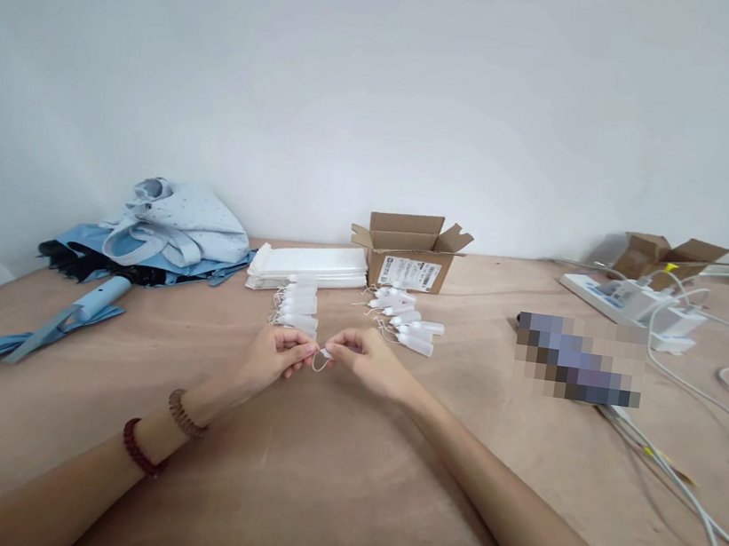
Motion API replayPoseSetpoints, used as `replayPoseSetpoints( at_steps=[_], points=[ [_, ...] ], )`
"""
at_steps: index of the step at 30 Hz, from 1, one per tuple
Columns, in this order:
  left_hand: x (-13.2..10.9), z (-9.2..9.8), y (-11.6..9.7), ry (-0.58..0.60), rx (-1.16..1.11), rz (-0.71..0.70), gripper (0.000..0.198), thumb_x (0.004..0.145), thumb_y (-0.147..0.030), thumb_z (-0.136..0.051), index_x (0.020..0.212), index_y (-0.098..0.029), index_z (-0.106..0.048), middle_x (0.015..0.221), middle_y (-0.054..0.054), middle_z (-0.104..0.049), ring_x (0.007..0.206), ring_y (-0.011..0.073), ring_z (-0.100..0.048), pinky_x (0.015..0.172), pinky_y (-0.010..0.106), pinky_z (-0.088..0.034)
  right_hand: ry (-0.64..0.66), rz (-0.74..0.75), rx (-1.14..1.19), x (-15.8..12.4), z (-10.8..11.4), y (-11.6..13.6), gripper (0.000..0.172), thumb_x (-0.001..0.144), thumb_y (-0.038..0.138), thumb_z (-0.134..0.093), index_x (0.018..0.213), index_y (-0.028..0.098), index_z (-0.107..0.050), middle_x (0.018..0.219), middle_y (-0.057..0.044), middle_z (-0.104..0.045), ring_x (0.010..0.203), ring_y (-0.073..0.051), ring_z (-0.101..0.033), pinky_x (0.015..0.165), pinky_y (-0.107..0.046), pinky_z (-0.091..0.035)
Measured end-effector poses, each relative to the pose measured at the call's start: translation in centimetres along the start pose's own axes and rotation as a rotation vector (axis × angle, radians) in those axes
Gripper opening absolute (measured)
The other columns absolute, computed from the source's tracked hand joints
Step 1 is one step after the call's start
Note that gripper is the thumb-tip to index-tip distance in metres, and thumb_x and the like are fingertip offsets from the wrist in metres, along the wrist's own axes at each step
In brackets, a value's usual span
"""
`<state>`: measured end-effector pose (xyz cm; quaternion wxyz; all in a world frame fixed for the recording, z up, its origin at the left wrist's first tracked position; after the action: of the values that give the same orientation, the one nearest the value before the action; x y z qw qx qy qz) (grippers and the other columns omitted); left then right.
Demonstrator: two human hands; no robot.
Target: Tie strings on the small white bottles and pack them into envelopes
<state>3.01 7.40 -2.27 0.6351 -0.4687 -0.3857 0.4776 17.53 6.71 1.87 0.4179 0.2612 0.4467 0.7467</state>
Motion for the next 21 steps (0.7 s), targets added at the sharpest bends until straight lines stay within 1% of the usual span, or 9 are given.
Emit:
replayPoseSetpoints(
  at_steps=[5, 8, 11, 15, 19, 21],
  points=[
    [-0.4, -0.4, -0.2, -0.012, 0.037, 0.024, 0.025, 0.078, -0.037, -0.057, 0.068, -0.014, -0.065, 0.061, -0.001, -0.06, 0.046, 0.0066, -0.04, 0.045, 0.02, -0.032, 0.013, 0.029, -0.005, 0.3, -0.3, -0.6, 0.029, 0.085, 0.034, -0.05, 0.084, 0.013, -0.07, 0.079, -0.005, -0.068, 0.074, -0.016, -0.057, 0.07, -0.027, -0.04],
    [-0.4, -0.5, -0.1, -0.016, 0.041, 0.038, 0.025, 0.077, -0.037, -0.058, 0.067, -0.014, -0.064, 0.061, -0.001, -0.059, 0.047, 0.0068, -0.041, 0.045, 0.02, -0.032, 0.015, 0.027, 0.01, 0.4, -0.5, -0.9, 0.029, 0.085, 0.034, -0.05, 0.084, 0.012, -0.069, 0.08, -0.006, -0.068, 0.076, -0.016, -0.057, 0.073, -0.028, -0.04],
    [-0.3, -0.4, 0.2, 0.016, 0.006, 0.053, 0.026, 0.078, -0.038, -0.058, 0.071, -0.014, -0.065, 0.064, 0.0, -0.061, 0.049, 0.0071, -0.042, 0.045, 0.019, -0.032, 0.019, 0.012, 0.032, 0.4, -0.5, -0.8, 0.029, 0.085, 0.035, -0.05, 0.082, 0.012, -0.068, 0.076, -0.005, -0.066, 0.069, -0.014, -0.054, 0.065, -0.026, -0.038],
    [0.1, 0.2, 0.3, 0.055, -0.053, 0.051, 0.029, 0.079, -0.041, -0.057, 0.075, -0.014, -0.067, 0.07, 0.002, -0.062, 0.054, 0.0083, -0.047, 0.046, 0.019, -0.035, 0.014, -0.009, 0.093, 0.5, -0.2, -0.6, 0.029, 0.084, 0.037, -0.052, 0.083, 0.012, -0.068, 0.074, -0.004, -0.064, 0.059, -0.01, -0.046, 0.054, -0.023, -0.032],
    [0.3, 1.1, 0.1, 0.022, -0.067, 0.057, 0.03, 0.079, -0.043, -0.058, 0.081, -0.015, -0.068, 0.072, 0.003, -0.063, 0.056, 0.009, -0.049, 0.046, 0.019, -0.036, -0.004, -0.037, 0.145, 0.5, 0.1, -0.6, 0.031, 0.083, 0.04, -0.054, 0.085, 0.012, -0.067, 0.071, -0.003, -0.061, 0.057, -0.009, -0.042, 0.051, -0.023, -0.029],
    [0.4, 1.2, 0.1, 0.033, -0.047, 0.058, 0.03, 0.077, -0.044, -0.06, 0.081, -0.015, -0.067, 0.072, 0.002, -0.063, 0.055, 0.0086, -0.048, 0.045, 0.019, -0.036, -0.011, -0.044, 0.157, 0.4, 0.2, -0.6, 0.031, 0.082, 0.041, -0.055, 0.082, 0.012, -0.067, 0.068, -0.002, -0.059, 0.055, -0.009, -0.039, 0.05, -0.023, -0.028]
  ],
)
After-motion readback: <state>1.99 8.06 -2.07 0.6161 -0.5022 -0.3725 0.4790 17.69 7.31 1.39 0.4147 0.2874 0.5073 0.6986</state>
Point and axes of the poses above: each hand's wrist, its own x-axis towards the middle knuckle, its own z-axis out of the back of the hand, y = z × x, the point moved 6 cm from there along x, towards the middle knuckle
